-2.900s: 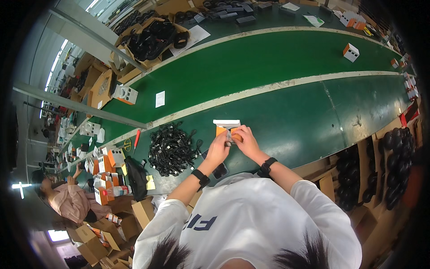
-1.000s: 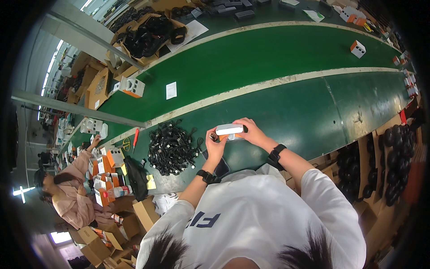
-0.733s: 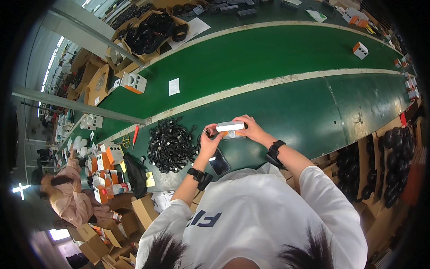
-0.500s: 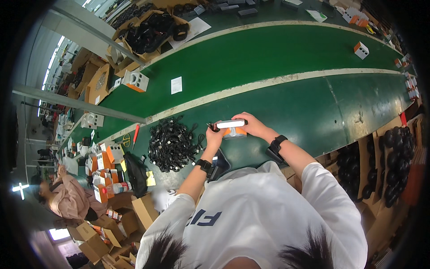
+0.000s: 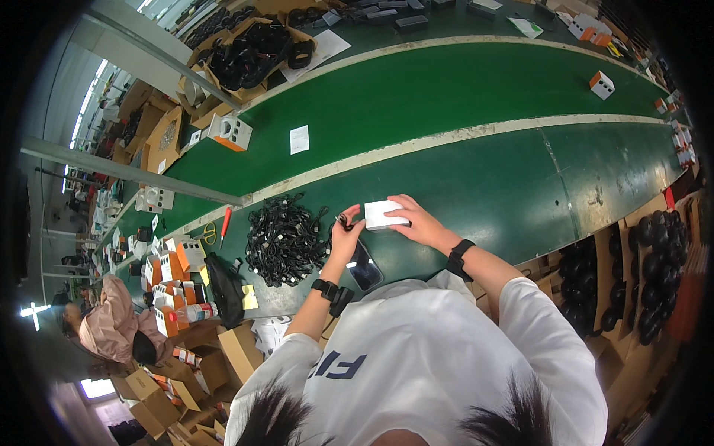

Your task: Packing small electronic items into white and orange product boxes on an assembly line.

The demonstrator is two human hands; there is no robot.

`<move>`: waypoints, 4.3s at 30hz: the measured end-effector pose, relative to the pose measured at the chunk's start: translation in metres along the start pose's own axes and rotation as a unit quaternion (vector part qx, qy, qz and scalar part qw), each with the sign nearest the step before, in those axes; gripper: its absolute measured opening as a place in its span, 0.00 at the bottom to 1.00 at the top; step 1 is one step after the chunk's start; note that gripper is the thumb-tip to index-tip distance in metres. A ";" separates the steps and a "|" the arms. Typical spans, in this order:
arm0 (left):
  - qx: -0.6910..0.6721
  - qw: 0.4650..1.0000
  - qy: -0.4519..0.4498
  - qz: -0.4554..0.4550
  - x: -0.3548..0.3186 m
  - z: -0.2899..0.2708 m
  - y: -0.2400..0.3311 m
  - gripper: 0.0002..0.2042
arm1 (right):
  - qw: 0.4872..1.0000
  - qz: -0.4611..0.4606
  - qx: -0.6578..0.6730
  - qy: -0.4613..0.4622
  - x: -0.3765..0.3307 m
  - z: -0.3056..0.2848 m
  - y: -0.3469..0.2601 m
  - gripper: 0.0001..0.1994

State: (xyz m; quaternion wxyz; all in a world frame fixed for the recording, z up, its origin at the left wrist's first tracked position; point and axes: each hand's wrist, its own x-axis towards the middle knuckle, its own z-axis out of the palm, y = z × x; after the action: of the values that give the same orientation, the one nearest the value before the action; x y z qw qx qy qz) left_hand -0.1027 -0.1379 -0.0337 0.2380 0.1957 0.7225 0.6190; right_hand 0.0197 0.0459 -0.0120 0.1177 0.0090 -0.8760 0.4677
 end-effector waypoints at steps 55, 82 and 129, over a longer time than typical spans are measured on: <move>0.359 0.917 0.156 0.083 0.287 -0.083 -0.052 0.26 | 0.972 0.053 -0.127 0.189 0.167 -0.259 0.242 0.26; 0.321 0.817 -0.045 -0.477 -0.024 -0.229 0.076 0.21 | 0.968 0.197 0.074 0.134 0.054 -0.015 0.057 0.12; 0.165 0.881 0.366 -0.250 0.404 -0.181 0.028 0.22 | 0.886 0.359 0.292 -0.028 0.069 -0.017 0.037 0.05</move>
State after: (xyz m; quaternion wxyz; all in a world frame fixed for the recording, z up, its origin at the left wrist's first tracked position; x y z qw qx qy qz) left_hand -0.5366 -0.0447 -0.0249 0.0677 -0.1952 0.8748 0.4381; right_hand -0.0487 0.0868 -0.0181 -0.0908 -0.2587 -0.6464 0.7121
